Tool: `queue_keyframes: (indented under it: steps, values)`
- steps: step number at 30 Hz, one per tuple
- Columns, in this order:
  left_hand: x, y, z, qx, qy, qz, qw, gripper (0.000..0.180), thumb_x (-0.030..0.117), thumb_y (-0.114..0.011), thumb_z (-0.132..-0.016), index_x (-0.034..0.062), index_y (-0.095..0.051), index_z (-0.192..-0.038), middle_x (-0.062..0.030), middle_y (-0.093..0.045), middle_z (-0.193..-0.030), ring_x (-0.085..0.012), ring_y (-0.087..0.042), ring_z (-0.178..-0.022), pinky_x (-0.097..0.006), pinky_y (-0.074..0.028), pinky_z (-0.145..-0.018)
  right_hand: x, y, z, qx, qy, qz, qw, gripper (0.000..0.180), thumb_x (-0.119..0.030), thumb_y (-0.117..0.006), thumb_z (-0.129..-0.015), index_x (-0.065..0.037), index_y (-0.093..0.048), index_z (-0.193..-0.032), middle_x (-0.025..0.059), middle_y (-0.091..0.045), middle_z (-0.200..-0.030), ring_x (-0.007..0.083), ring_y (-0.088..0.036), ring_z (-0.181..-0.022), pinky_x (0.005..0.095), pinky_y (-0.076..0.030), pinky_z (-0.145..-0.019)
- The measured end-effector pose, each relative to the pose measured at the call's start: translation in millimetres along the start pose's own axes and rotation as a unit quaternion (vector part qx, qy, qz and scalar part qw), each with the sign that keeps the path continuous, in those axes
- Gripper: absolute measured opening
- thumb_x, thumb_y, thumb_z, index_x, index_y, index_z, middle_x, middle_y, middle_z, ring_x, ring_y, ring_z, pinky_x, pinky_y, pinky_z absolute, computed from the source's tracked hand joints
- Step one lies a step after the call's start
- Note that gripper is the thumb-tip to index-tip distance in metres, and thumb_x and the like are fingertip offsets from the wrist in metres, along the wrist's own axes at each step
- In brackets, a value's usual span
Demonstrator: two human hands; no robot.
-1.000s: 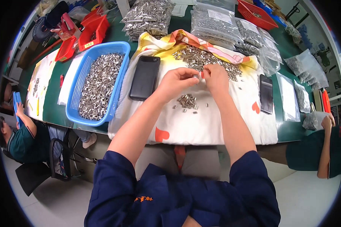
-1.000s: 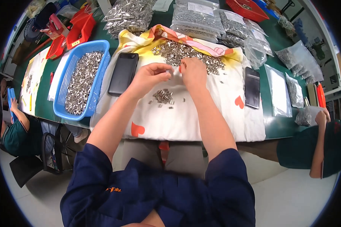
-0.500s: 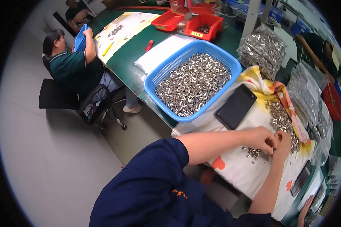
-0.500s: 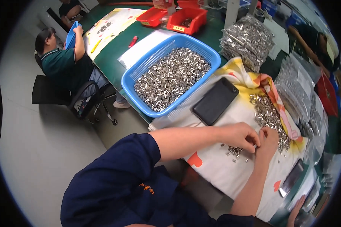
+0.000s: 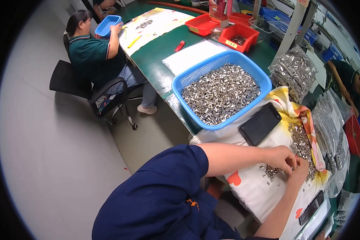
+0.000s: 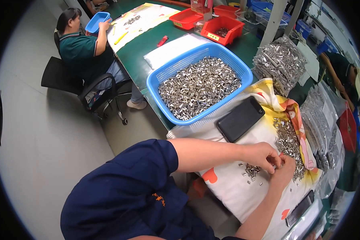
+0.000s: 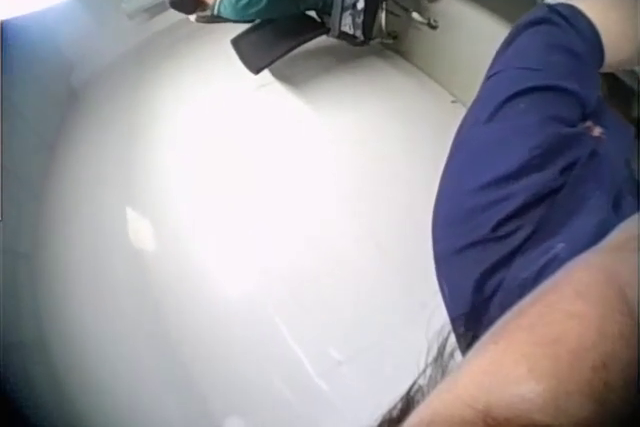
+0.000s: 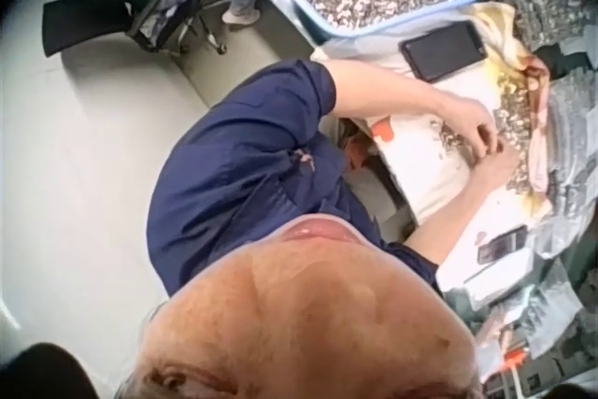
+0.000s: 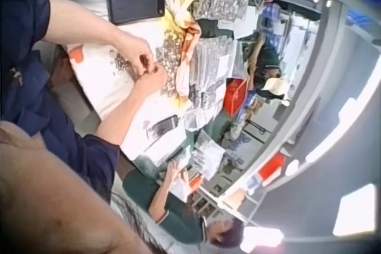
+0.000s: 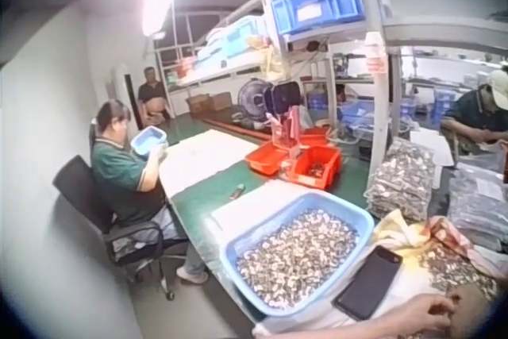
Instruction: Manually assembling small metal hardware components at a factory workstation.
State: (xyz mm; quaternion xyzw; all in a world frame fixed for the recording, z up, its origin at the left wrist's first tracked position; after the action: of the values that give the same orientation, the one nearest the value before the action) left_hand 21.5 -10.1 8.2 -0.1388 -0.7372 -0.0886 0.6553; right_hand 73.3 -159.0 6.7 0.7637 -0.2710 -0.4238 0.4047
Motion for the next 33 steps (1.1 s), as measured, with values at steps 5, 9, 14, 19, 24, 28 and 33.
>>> queue_keyframes:
  steps: [5,9,14,19,24,28,33]
  values:
    - [-3,2,2,0.019,0.003,-0.023,1.0,0.025,0.008,-0.069,-0.068,0.0007,-0.061,-0.091,-0.0028,-0.062,-0.08,-0.0084,-0.057,-0.072,-0.022,-0.047,-0.067,-1,16,-3,-0.002,-0.081,-0.1,0.992,0.008,-0.004,-0.055,-0.076,0.0,-0.055,-0.083,0.0076,-0.054,-0.08,0.0161,-0.05,-0.073,0.0253,-0.041,-0.068]
    - [-3,2,-1,0.013,0.028,-0.002,1.0,0.028,0.009,-0.07,-0.068,0.0004,-0.061,-0.092,-0.0038,-0.062,-0.081,-0.0087,-0.058,-0.073,-0.022,-0.047,-0.068,13,15,8,0.015,-0.127,-0.362,0.923,0.01,-0.008,-0.053,-0.082,0.001,-0.054,-0.088,0.0042,-0.054,-0.083,0.0108,-0.047,-0.073,0.0228,-0.04,-0.068]
    - [-11,4,-5,0.051,0.05,0.056,0.996,0.031,0.007,-0.069,-0.068,-0.0016,-0.059,-0.096,-0.0041,-0.061,-0.082,-0.0079,-0.057,-0.075,-0.021,-0.047,-0.067,10,14,21,0.059,-0.115,-0.406,0.905,0.011,-0.006,-0.053,-0.084,0.002,-0.053,-0.092,0.0044,-0.054,-0.086,0.01,-0.048,-0.077,0.0221,-0.04,-0.07]
    - [-19,3,-8,0.075,0.02,0.097,0.992,0.031,0.004,-0.068,-0.069,-0.0012,-0.058,-0.097,-0.0034,-0.06,-0.081,-0.0071,-0.055,-0.072,-0.02,-0.046,-0.065,14,11,19,0.007,-0.084,-0.426,0.901,0.012,0.0,-0.05,-0.083,0.003,-0.053,-0.095,0.005,-0.054,-0.089,0.0104,-0.05,-0.082,0.0217,-0.04,-0.075]
    - [-13,4,-7,0.077,0.04,0.096,0.992,0.027,0.004,-0.067,-0.07,-0.0017,-0.059,-0.095,-0.0038,-0.061,-0.08,-0.0081,-0.057,-0.071,-0.02,-0.047,-0.064,14,8,20,-0.027,-0.08,-0.44,0.894,0.012,0.002,-0.051,-0.082,0.002,-0.054,-0.093,0.0047,-0.053,-0.092,0.01,-0.049,-0.084,0.0219,-0.04,-0.076]
    - [-10,5,-3,0.061,0.04,0.11,0.991,0.025,0.004,-0.067,-0.07,-0.0015,-0.06,-0.094,-0.0045,-0.062,-0.08,-0.0084,-0.058,-0.072,-0.02,-0.048,-0.065,10,3,22,-0.054,-0.045,-0.441,0.895,0.011,0.002,-0.053,-0.081,0.001,-0.055,-0.091,0.0036,-0.053,-0.092,0.0089,-0.048,-0.082,0.0207,-0.039,-0.075]
    - [-9,7,-2,0.075,0.036,0.118,0.989,0.023,0.003,-0.066,-0.07,-0.0012,-0.061,-0.093,-0.0047,-0.063,-0.08,-0.0078,-0.058,-0.072,-0.021,-0.048,-0.065,8,3,21,-0.046,-0.031,-0.417,0.907,0.01,0.002,-0.053,-0.081,0.0,-0.055,-0.09,0.0022,-0.053,-0.09,0.0078,-0.046,-0.078,0.0194,-0.037,-0.07]
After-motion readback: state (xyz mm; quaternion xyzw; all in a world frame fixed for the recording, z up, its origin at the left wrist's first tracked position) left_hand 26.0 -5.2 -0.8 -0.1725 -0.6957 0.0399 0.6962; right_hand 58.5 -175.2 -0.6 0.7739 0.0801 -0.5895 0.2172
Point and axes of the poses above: each hand's wrist, its own z-axis away from the middle knuckle, its own y-axis out of the back of the hand, x = y × z, the point moved 2 cm from there along -z, towards the middle knuckle
